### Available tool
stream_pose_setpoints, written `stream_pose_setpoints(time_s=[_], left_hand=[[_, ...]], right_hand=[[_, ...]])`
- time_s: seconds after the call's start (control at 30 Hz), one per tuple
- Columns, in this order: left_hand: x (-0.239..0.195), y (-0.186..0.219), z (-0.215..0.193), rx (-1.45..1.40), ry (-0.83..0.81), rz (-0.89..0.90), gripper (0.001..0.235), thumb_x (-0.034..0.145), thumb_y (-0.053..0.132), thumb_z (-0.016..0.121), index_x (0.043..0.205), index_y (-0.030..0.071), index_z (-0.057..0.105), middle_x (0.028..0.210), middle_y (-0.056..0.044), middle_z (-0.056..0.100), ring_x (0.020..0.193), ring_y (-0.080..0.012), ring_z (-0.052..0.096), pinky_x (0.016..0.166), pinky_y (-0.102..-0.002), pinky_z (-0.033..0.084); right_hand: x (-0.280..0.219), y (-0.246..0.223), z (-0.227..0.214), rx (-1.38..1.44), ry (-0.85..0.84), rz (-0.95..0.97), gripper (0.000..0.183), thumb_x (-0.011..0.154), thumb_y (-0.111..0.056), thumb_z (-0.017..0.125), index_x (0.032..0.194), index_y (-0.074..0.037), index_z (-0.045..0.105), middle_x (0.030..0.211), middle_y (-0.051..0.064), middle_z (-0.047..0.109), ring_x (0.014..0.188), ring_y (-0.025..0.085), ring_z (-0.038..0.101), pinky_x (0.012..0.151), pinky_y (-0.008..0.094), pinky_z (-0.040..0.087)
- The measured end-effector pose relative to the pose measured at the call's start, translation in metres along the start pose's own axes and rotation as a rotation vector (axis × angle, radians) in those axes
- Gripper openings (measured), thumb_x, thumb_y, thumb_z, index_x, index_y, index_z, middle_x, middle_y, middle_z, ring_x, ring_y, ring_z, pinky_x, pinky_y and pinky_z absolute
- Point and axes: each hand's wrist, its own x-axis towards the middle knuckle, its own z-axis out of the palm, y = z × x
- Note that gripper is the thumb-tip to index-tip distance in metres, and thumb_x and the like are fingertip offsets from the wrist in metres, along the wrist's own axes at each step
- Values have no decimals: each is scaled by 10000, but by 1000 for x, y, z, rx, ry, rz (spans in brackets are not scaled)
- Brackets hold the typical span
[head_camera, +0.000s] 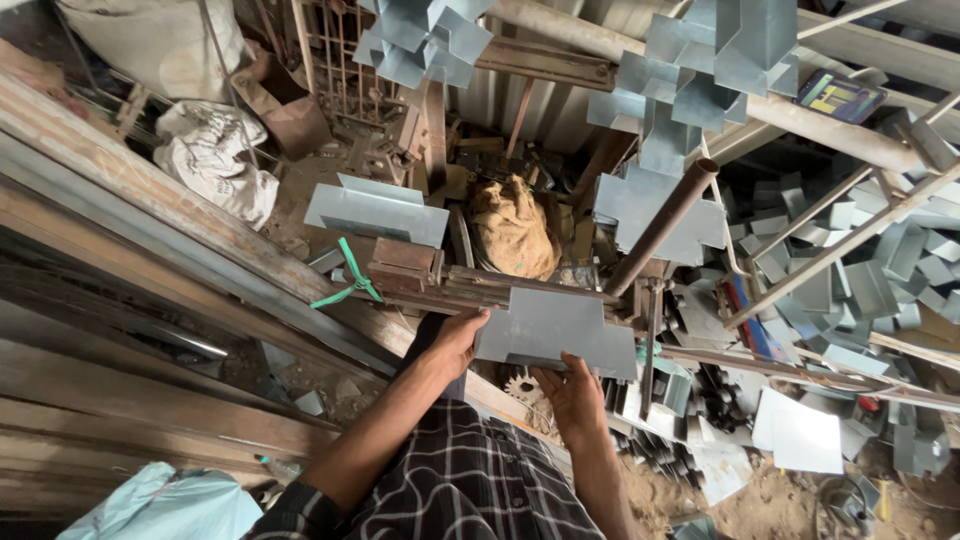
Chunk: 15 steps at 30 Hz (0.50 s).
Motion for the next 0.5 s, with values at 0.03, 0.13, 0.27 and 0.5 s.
stream_pose_setpoints(time_s=[0.03, 0.13, 0.27, 0.5], left_hand=[[3, 0, 0, -14, -31, 20, 219, 988, 195, 673, 1165, 109, 769, 1114, -24, 767, 913, -111, 731, 720, -238, 623], [7, 1, -5, -15, -32, 15, 238, 984, 206, 670, 1180, 101, 756, 1097, -18, 764, 901, -108, 726, 715, -240, 615], [16, -5, -9, -26, -13, -12, 233, 980, 196, 705, 1183, 85, 731, 1078, -25, 758, 893, -113, 719, 716, -239, 604], [3, -9, -4, -19, -8, 7, 235, 973, 200, 708, 1185, 102, 738, 1070, -22, 755, 885, -117, 717, 689, -247, 609]], right_hand=[[2, -1, 1, 18, -4, 2, 339, 950, -151, 631, 1184, 65, 515, 1208, 248, 615, 1131, 379, 669, 1061, 502, 559], [0, 2, 1, 23, -18, 6, 340, 946, -166, 636, 1169, 60, 516, 1206, 245, 623, 1133, 379, 674, 1060, 505, 562], [-1, 0, -2, 28, -54, 3, 329, 958, -158, 642, 1166, 60, 511, 1207, 253, 617, 1144, 384, 661, 1070, 508, 559], [-7, 0, -1, 25, 1, -20, 336, 928, -137, 641, 1173, 49, 508, 1230, 242, 591, 1145, 405, 656, 1050, 532, 560]])
